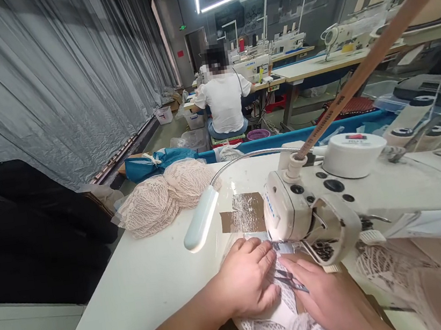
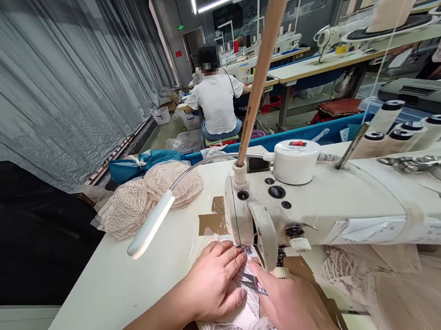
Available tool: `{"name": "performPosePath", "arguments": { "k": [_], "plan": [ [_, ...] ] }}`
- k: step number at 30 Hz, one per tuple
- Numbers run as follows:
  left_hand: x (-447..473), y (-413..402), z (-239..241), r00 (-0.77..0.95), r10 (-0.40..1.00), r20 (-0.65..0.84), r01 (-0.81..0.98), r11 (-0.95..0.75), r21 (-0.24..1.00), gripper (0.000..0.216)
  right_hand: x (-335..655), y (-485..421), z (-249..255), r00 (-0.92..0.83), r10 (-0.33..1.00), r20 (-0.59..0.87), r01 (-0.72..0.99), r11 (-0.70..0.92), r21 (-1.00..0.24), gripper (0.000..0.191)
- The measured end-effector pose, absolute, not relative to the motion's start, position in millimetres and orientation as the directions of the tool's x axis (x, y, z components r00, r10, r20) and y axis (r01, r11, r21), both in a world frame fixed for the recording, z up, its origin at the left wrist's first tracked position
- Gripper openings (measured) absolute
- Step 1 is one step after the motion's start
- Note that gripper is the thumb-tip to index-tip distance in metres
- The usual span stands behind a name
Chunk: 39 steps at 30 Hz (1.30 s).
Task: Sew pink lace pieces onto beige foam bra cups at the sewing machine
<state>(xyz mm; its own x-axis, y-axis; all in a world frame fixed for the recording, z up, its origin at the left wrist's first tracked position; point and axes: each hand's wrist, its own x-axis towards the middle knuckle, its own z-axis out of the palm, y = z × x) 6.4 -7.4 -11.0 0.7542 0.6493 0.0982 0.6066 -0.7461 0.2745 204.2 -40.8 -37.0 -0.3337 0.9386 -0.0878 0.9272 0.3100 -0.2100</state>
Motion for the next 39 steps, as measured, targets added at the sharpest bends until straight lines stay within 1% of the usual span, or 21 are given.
{"name": "performPosePath", "arguments": {
  "k": [6, 14, 17, 21, 23, 27, 29, 32, 39],
  "plan": [
    [6, -6, -10, 0.763, 0.639, 0.095, 0.604, -0.758, 0.245, 0.059, 202, -40, -30, -0.329, 0.935, -0.131, 0.932, 0.299, -0.203, 0.053],
    [3, -9, -12, 0.749, 0.657, 0.092, 0.618, -0.741, 0.262, 0.058, 206, -40, -35, -0.388, 0.921, -0.038, 0.907, 0.374, -0.192, 0.052],
    [3, -9, -13, 0.746, 0.660, 0.094, 0.620, -0.739, 0.264, 0.058, 208, -41, -37, -0.424, 0.905, 0.030, 0.891, 0.423, -0.165, 0.054],
    [2, -9, -14, 0.745, 0.656, 0.121, 0.614, -0.745, 0.262, 0.057, 213, -43, -45, -0.503, 0.849, 0.159, 0.844, 0.523, -0.118, 0.055],
    [3, -9, -15, 0.761, 0.632, 0.149, 0.584, -0.766, 0.268, 0.055, 215, -44, -48, -0.528, 0.820, 0.219, 0.823, 0.558, -0.104, 0.054],
    [3, -10, -19, 0.794, 0.573, 0.204, 0.512, -0.811, 0.285, 0.053, 216, -43, -52, -0.520, 0.772, 0.364, 0.807, 0.584, -0.085, 0.051],
    [3, -11, -21, 0.797, 0.566, 0.212, 0.504, -0.816, 0.285, 0.054, 216, -43, -53, -0.522, 0.750, 0.405, 0.809, 0.586, -0.042, 0.050],
    [3, -11, -22, 0.795, 0.567, 0.214, 0.505, -0.815, 0.283, 0.054, 216, -43, -57, -0.525, 0.744, 0.412, 0.821, 0.570, 0.017, 0.051],
    [4, -2, -21, 0.782, 0.578, 0.234, 0.516, -0.810, 0.279, 0.050, 213, -43, -72, -0.428, 0.804, 0.414, 0.889, 0.457, 0.031, 0.055]
  ]
}}
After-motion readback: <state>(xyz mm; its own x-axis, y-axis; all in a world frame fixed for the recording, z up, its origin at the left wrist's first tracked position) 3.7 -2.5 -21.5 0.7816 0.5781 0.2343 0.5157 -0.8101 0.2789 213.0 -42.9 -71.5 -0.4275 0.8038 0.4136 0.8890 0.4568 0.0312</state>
